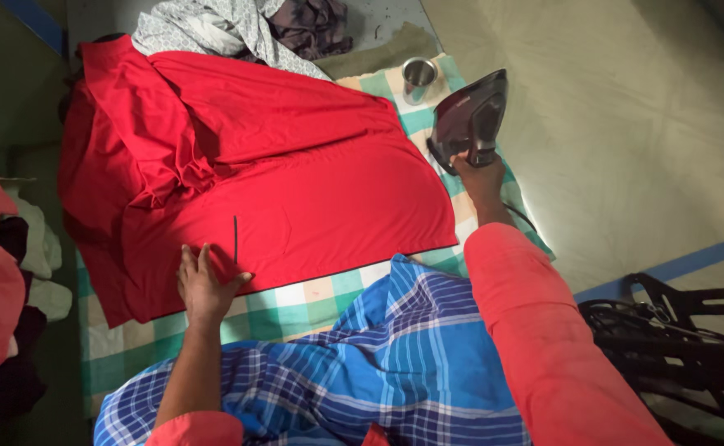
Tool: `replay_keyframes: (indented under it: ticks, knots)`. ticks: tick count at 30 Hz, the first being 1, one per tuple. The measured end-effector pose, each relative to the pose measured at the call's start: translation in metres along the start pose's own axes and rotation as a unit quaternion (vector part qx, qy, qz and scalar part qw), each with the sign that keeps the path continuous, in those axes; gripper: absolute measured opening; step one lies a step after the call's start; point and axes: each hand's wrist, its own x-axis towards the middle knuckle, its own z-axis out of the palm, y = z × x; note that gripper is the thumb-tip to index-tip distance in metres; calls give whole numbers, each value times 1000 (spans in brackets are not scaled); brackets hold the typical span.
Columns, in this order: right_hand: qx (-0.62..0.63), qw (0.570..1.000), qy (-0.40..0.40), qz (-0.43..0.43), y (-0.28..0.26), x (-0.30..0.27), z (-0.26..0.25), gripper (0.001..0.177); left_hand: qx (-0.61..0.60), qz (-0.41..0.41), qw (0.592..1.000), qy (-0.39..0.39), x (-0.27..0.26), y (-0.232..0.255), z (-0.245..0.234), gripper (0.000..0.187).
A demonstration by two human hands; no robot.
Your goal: The person irons a red shirt laid out on a checkered mat. They smooth the fabric with their hands, use an electric iron to press the shirt, and flip it over to iron the other side.
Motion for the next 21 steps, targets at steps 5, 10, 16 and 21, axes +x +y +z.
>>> replay_keyframes:
  ticks: [5, 10, 16, 21]
  knots:
    - [18, 999, -19, -23, -10, 0, -4, 40, 1, 0, 1000, 5, 1, 6, -6, 115]
    - [-80, 994, 25, -66, -37, -7, -18, 64, 14, 21, 1000, 0, -2, 11, -8, 105]
    - [19, 990, 82, -112, -41, -16, -17, 64, 23, 32, 999, -4, -3, 20, -4, 93]
    - [-298, 902, 308, 53, -34, -34, 1, 35, -7, 43, 999, -15, 0, 36, -8, 87]
